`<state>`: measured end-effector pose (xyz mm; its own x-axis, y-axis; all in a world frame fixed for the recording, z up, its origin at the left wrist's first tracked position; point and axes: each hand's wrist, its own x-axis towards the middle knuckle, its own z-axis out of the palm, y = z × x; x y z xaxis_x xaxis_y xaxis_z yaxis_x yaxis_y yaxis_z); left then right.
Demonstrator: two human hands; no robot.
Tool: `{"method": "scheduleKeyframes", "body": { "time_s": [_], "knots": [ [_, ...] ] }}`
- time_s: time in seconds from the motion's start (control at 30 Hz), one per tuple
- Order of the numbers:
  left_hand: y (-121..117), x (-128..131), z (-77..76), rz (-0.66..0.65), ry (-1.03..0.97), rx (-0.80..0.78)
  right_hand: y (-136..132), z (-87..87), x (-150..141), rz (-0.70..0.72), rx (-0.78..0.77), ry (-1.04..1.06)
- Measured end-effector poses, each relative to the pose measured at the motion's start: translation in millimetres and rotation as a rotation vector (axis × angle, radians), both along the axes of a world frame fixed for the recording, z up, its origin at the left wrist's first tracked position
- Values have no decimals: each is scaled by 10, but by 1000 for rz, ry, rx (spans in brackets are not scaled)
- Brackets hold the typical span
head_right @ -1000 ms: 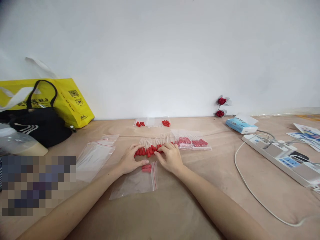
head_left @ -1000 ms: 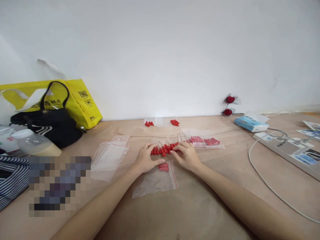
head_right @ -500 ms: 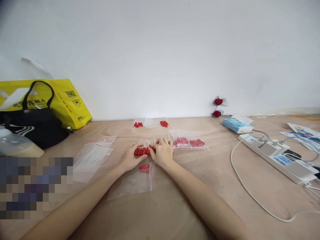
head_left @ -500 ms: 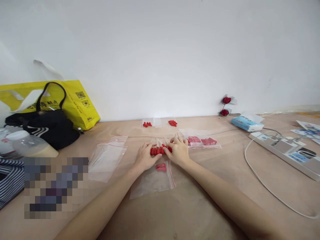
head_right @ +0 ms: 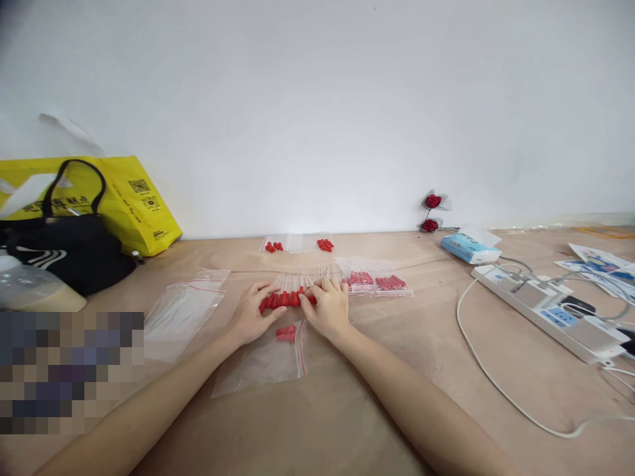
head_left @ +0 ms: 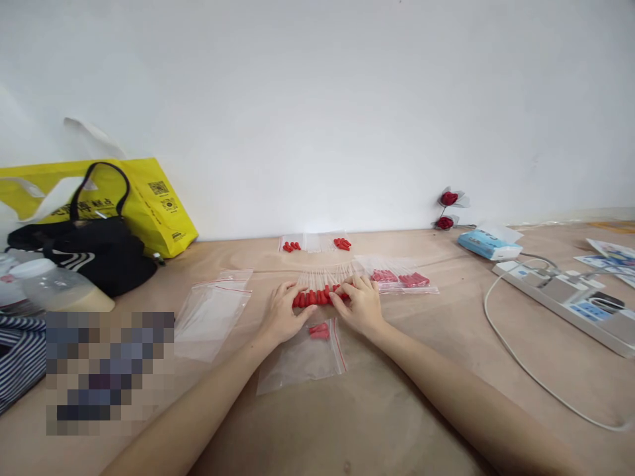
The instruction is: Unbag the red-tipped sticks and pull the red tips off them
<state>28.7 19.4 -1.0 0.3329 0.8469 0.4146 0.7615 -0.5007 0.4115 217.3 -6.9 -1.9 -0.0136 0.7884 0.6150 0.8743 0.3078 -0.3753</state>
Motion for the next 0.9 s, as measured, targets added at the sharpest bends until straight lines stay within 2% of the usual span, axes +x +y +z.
{"method": "scheduleKeyframes", "body": {
  "time_s": [0.1,0.2,0.33,0.63,0.9],
  "knots": [
    [-234,-111,56,-137,-15,20,-183,-23,158,172,-64,68],
    [-479,-212,89,-298,31,-109,-368,-68,286,349,-184,61],
    [-619,-253,83,-333,80,-229,-493,-86,279,469,-269,-1],
    [-613,-228,94,-322,112,-294,-425,-128,82,368,-312,1],
    [-618,-230,103,-329,139,-319,-489,-41,35,353,-392,-29]
  ]
}}
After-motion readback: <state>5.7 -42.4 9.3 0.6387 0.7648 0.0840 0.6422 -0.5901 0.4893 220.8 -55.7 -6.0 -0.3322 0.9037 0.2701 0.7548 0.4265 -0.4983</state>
